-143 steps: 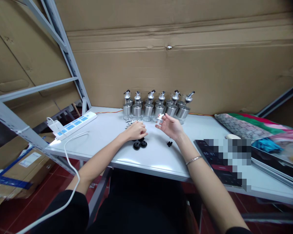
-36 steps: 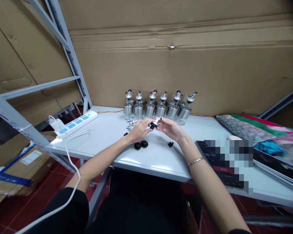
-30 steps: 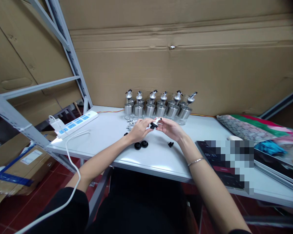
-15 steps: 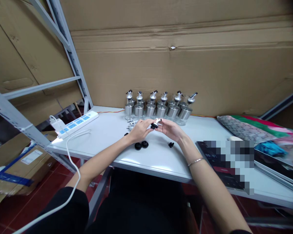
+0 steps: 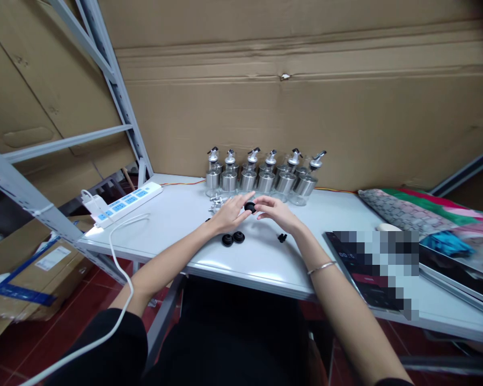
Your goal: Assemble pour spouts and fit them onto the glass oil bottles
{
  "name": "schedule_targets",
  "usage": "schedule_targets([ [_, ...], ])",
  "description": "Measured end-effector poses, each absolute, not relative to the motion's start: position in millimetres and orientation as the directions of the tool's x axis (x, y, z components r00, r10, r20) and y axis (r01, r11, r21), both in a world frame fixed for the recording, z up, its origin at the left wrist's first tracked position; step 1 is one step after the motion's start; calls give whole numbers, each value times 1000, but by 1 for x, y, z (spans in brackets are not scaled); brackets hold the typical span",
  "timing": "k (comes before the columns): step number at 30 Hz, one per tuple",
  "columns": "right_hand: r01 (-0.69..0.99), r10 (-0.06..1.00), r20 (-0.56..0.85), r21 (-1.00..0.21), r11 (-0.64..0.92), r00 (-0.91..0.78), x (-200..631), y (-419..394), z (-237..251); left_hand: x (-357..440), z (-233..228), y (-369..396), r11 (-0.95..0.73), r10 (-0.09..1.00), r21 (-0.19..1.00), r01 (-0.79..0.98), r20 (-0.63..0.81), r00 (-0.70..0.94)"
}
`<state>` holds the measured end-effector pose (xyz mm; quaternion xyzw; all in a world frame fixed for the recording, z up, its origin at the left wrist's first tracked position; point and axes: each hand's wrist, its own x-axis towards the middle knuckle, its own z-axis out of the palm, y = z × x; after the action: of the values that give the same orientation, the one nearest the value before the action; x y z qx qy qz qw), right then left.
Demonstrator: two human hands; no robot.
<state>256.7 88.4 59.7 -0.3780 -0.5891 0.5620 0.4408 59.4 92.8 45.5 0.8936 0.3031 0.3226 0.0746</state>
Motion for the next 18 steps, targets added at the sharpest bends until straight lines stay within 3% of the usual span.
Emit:
schedule_targets([
  [10,1,936,116,-992,124,-331,252,86,61,59,51,90,-728,679,390,564,526,513],
  [18,23,925,157,-984,176,-345,247,84,60,60,52,90,-694,718,394,603,445,535],
])
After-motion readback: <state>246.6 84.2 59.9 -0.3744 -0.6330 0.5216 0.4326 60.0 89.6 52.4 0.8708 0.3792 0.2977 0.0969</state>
